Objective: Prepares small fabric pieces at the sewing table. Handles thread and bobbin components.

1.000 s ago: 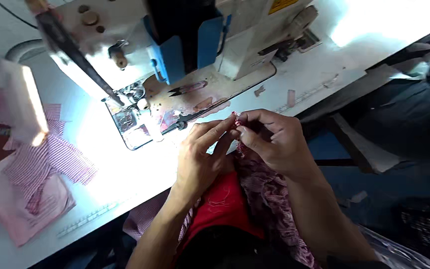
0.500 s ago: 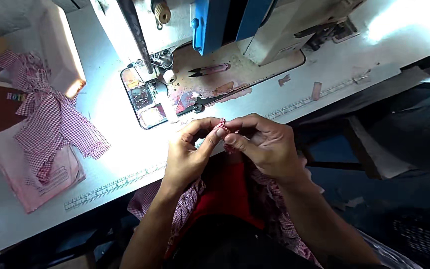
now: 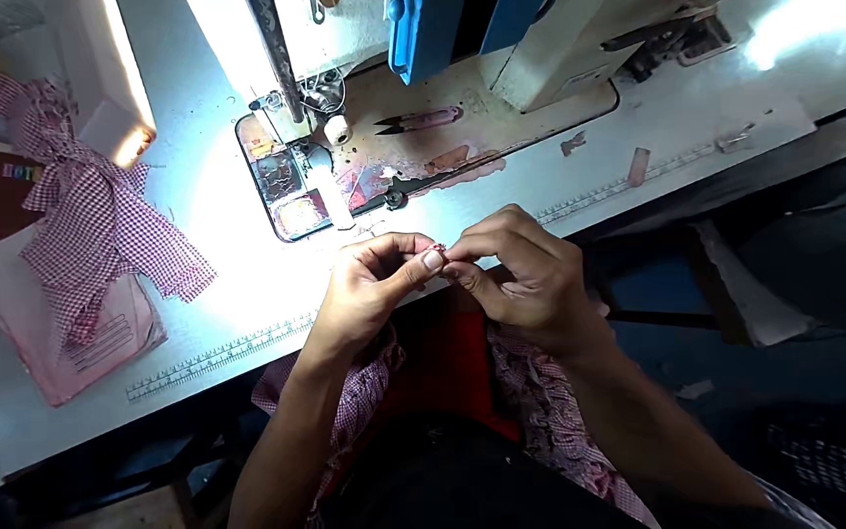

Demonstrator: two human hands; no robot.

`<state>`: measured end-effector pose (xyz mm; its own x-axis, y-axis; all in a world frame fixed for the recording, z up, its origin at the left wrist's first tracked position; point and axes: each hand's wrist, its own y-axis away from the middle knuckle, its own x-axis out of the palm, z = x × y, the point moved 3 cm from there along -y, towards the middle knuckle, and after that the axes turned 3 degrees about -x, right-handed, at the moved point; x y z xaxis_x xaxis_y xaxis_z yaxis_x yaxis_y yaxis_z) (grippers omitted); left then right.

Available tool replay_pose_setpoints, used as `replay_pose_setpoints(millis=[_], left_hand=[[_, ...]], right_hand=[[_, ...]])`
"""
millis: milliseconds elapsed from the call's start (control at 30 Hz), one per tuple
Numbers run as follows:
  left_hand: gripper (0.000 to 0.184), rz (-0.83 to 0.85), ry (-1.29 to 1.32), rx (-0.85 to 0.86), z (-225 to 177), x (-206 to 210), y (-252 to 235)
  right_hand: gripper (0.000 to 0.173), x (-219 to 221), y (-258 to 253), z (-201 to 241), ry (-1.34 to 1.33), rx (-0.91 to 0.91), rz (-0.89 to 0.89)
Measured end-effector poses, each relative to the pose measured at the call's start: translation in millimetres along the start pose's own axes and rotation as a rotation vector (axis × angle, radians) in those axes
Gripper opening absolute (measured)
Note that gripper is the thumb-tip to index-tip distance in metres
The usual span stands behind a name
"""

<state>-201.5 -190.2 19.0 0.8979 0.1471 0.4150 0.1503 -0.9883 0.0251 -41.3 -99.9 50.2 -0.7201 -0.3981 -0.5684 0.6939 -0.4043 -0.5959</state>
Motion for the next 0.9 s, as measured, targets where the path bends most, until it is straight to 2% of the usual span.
replay_pose_setpoints(millis=[133,300,433,567,767,900], left_hand=[[0.009,-0.061,-0.060,0.054,-3.4,3.6,1.1],[0.009,-0.135,-0.181,0.021,-8.5,-0.2,4.2],[0.010,-0.126,-0.179,0.015,-10.4,-1.5,4.6],[0.011,-0.070,-0.101,0.014,-9.2,-4.1,5.3],[0.011,-0.031,0.003,-0.027,-6.1,-6.3,7.2],[0.012,-0.032,0.028,-0.024,-5.3,-7.3,7.1]], right_hand=[[0.026,4.9,1.0,5.2,0.069,0.020,-0.005],[0.014,4.7,1.3,11.8,0.220,-0.054,0.007],[0.013,3.0,-3.6,9.5,0.243,-0.027,0.056],[0.014,1.1,-5.9,1.1,0.015,0.123,0.101],[0.008,4.4,-3.9,-8.5,-0.581,0.423,0.158],[0.009,9.4,-0.2,-11.1,-0.808,0.547,0.140]])
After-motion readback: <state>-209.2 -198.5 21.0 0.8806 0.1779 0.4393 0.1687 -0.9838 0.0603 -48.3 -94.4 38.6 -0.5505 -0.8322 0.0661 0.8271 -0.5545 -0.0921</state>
